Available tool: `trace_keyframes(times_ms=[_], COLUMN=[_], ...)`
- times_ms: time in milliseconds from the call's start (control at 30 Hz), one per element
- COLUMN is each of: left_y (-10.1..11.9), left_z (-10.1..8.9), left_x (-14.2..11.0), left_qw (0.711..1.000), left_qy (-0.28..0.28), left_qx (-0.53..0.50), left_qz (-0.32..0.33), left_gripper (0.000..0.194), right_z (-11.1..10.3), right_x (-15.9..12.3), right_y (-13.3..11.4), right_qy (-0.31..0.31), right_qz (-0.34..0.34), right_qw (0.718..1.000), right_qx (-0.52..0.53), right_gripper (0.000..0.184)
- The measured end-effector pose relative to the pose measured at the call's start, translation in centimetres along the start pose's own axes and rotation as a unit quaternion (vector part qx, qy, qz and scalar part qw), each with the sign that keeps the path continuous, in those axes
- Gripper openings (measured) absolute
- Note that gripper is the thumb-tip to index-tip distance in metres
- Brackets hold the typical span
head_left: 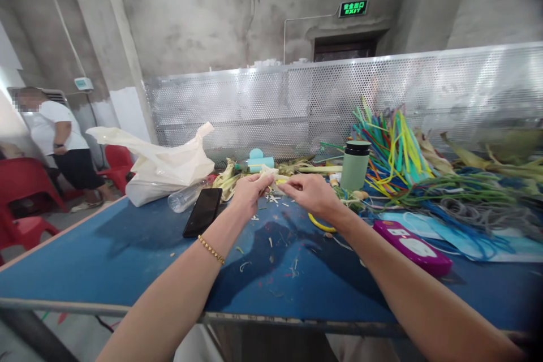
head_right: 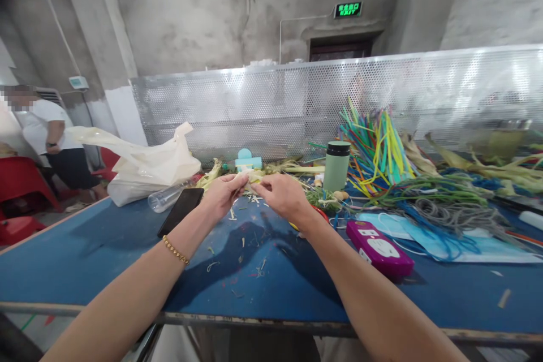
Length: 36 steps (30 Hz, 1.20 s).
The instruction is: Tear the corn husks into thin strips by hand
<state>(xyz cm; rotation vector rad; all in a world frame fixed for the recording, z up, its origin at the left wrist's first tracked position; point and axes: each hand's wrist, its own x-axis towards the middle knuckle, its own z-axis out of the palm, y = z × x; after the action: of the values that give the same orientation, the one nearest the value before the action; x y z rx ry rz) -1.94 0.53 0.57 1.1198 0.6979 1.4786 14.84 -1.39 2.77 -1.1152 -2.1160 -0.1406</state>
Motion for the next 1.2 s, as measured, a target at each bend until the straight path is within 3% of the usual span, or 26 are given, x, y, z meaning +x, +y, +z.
trace_keyframes(times_ms=[100, 267, 400, 700, 900, 1200], left_y=[-0.6, -1.1, -1.3, -1.0, -1.1, -0.2], left_z=[-0.1, 0.3, 0.6, 0.3, -0.1, 0.6], left_x=[0.1, -0.7, -1.0, -0.2, 0.0, -0.7], left_qw=[0.999, 0.998, 0.998, 0.99, 0.99, 0.996], left_qy=[0.009, -0.007, -0.056, -0.131, -0.112, -0.085], left_qx=[0.044, 0.059, 0.028, 0.02, 0.067, -0.005], left_qz=[0.014, 0.022, 0.028, 0.041, 0.059, 0.027], left_gripper=[0.026, 0.028, 0.025, 0.026, 0.024, 0.028], right_z=[-0.4, 1.0, 2.5, 1.7, 1.8, 1.3], right_x=[-0.1, -0.6, -0.5, -0.3, -0.4, -0.4], right_y=[-0.9, -2.3, -2.0, -1.6, -1.8, -2.0], right_qy=[0.047, -0.092, -0.031, 0.014, 0.0, -0.011], right_qz=[-0.005, 0.106, 0.134, 0.127, 0.142, 0.15], right_qw=[0.998, 0.975, 0.953, 0.966, 0.962, 0.964], right_qx=[0.033, 0.172, 0.271, 0.227, 0.234, 0.218], right_gripper=[0.035, 0.019, 0.011, 0.016, 0.02, 0.03])
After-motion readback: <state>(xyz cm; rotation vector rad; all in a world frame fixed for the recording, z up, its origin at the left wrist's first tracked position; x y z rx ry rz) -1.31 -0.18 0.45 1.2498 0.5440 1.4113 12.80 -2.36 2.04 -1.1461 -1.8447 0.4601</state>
